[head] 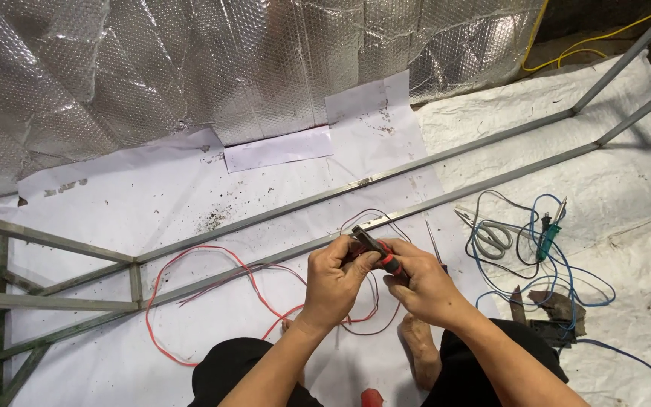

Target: Stripping insulation from electrical wires and connecting them by twisting and using pliers.

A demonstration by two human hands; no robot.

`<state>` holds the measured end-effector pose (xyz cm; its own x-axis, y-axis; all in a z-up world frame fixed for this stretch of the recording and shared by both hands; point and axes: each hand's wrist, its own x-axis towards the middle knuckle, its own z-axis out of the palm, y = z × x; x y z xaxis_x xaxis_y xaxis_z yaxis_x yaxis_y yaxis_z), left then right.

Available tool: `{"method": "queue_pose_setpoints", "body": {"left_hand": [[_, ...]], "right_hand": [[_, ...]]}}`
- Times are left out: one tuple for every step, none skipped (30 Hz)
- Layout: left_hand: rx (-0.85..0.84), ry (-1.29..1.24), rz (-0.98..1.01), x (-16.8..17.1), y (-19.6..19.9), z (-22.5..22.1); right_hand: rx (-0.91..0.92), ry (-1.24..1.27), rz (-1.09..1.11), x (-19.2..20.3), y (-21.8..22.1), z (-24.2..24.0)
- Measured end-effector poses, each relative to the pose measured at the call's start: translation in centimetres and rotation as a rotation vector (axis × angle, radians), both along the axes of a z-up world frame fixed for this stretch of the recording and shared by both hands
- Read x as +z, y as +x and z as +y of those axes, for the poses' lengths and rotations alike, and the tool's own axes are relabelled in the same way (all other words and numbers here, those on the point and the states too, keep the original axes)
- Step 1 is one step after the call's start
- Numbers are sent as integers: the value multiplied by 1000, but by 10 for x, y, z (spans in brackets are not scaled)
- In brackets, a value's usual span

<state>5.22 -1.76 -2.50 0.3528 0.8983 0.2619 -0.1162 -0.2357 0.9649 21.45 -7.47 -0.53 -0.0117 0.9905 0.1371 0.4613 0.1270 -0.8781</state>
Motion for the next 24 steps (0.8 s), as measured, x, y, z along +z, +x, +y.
{"method": "queue_pose_setpoints", "body": {"left_hand": [[-2, 1, -1, 6, 0, 0], [-13, 7, 11, 13, 2, 0], [-25, 14, 24, 19, 3, 1], [-28, 17, 18, 17, 2, 0], [-56, 3, 19, 15, 1, -1], [-84, -7, 18, 14, 1, -1], [-88, -1, 9, 15, -1, 0], [-48, 18, 76, 15, -1, 2], [-7, 37, 142, 15, -3, 3], [-9, 44, 133, 17, -3, 3], [9, 34, 145, 19, -3, 3], [26, 23, 156, 20, -3, 3], [23, 30, 148, 21, -2, 3], [27, 56, 133, 21, -2, 3], [32, 81, 119, 21, -1, 3], [28, 85, 114, 22, 0, 3], [26, 96, 105, 22, 1, 3], [25, 106, 98, 23, 1, 2], [23, 109, 95, 24, 2, 2], [8, 93, 96, 26, 2, 0], [-8, 76, 96, 27, 2, -1], [-10, 79, 95, 27, 2, -1], [-11, 71, 86, 27, 2, -1], [-12, 63, 78, 27, 2, -2]], "right_hand": [[-2, 1, -1, -1, 1, 0], [22, -21, 39, -1, 3, 0], [46, -43, 78, 0, 5, 0], [42, -40, 73, -5, 6, -1], [84, -85, 157, -9, 8, -3], [126, -127, 238, -12, 10, -3], [122, -120, 229, -10, 10, -3], [81, -196, 306, -7, 10, -2], [38, -271, 384, -4, 9, -2], [36, -263, 376, -6, 10, -1], [19, -243, 360, -8, 11, 0], [1, -223, 346, -10, 12, 1], [-2, -215, 338, -9, 12, 2], [-13, -194, 331, -9, 12, 2], [-24, -173, 324, -10, 12, 2], [-27, -168, 319, -9, 12, 2], [-78, -219, 275, -9, 11, 2], [-127, -272, 233, -9, 10, 2], [-128, -269, 231, -12, 11, 2], [-105, -210, 232, -15, 12, 2], [-81, -152, 232, -18, 13, 2], [-82, -150, 231, -14, 11, 2], [-106, -195, 235, -10, 10, 2], [-130, -240, 239, -6, 8, 1]]}}
